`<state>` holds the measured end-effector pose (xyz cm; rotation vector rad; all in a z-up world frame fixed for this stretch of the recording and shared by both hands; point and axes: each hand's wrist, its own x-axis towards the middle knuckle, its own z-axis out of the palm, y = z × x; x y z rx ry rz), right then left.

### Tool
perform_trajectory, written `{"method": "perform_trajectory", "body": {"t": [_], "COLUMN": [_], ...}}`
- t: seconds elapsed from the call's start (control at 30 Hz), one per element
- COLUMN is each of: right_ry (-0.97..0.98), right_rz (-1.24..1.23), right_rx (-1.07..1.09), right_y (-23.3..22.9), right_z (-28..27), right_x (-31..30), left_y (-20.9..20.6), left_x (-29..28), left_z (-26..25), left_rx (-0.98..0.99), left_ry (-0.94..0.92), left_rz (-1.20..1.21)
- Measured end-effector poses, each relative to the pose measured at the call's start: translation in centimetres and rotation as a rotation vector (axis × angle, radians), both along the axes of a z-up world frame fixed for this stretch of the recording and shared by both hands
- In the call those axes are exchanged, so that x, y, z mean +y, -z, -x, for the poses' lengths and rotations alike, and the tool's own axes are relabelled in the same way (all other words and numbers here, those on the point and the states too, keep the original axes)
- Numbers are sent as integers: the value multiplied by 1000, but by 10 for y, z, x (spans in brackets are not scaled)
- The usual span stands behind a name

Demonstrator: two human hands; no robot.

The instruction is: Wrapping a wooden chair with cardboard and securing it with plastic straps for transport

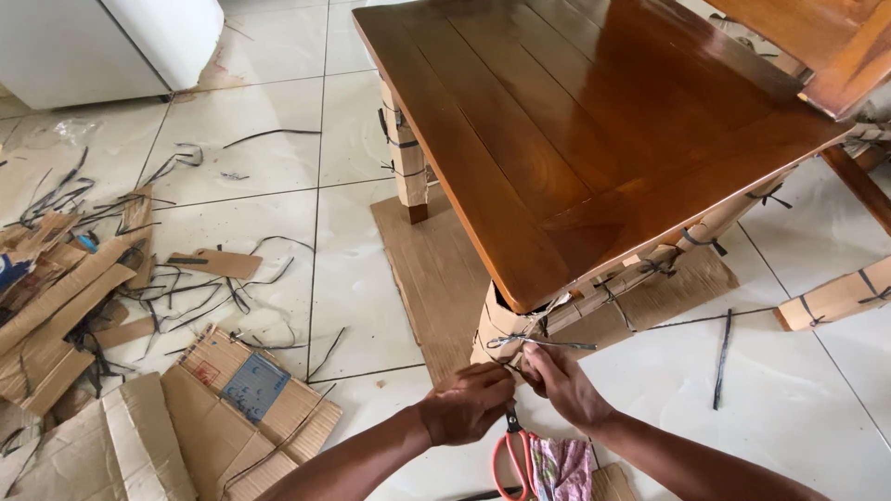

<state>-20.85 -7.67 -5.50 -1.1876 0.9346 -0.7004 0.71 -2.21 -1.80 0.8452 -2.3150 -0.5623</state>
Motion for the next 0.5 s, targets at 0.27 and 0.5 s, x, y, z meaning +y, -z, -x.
{"method": "perform_trajectory", "body": {"t": [0.27, 0.5], "right_ry": [-68, -96], "right_rz": [394, 513], "right_rx": [443, 480], "right_y": [-12, 19], "right_z": [-2, 10], "right_x": [-6, -15], "left_y": [24, -4], "left_x": [2, 14], "left_z": [33, 53], "left_rx": [-70, 26], "left_ry": [-140, -260], "left_rz": [-28, -32]}}
